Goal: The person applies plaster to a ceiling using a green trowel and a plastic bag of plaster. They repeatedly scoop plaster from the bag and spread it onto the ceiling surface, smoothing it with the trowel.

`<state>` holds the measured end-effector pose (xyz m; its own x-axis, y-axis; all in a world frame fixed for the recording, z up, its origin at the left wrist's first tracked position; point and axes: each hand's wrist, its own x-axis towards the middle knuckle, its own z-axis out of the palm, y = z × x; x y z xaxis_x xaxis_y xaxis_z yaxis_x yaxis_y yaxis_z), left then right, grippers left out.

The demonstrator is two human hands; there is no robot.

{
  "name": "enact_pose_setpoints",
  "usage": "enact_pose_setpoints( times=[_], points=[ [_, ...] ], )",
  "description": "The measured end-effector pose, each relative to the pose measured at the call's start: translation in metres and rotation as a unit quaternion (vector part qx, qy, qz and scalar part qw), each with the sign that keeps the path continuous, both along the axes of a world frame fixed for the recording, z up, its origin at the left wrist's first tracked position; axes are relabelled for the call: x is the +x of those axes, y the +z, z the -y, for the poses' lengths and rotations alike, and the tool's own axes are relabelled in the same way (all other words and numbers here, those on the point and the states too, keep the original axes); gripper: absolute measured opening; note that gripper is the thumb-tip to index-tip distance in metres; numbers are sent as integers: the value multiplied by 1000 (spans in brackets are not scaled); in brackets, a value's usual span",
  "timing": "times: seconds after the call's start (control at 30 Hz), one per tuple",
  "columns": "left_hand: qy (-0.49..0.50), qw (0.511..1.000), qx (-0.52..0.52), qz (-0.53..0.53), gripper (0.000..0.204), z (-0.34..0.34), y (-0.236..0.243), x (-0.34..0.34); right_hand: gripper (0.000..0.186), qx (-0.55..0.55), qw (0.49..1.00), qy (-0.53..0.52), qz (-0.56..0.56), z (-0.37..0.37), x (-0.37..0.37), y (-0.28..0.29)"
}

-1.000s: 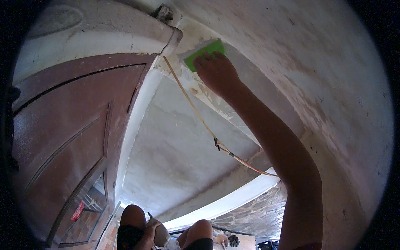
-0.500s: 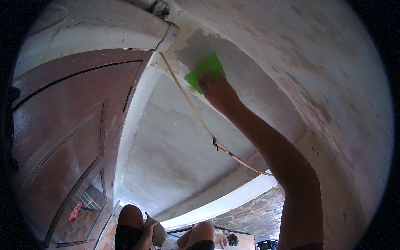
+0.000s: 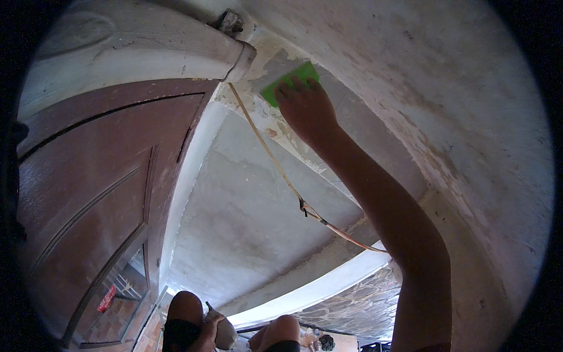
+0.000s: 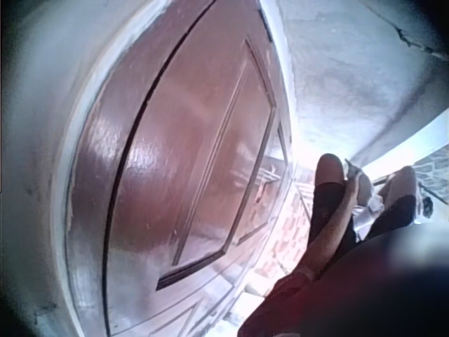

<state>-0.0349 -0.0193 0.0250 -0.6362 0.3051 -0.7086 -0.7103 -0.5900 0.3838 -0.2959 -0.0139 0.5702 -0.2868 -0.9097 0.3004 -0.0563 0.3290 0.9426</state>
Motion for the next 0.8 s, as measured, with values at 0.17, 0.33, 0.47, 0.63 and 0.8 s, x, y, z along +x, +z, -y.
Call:
enact_pose_setpoints(
  times=[0.17,0.33,0.47,0.63,0.8],
  points=[
    [0,1000,-6,6,26,-5,0,-4,36,34,999,32,-6,30,-42,8],
    [1,1000,-14,15,27,-7,0,-6,40,36,998,-16,42,12,-60,-11],
    [5,1000,-21,20,29,-5,-2,-5,43,42,998,-27,47,-38,-46,-46],
    [10,1000,-17,17,30,1,-4,-1,39,61,991,-89,79,-71,-4,-73],
    [12,1000,-16,13,32,7,-4,0,31,-30,974,-199,105,-56,39,-59]
  ],
)
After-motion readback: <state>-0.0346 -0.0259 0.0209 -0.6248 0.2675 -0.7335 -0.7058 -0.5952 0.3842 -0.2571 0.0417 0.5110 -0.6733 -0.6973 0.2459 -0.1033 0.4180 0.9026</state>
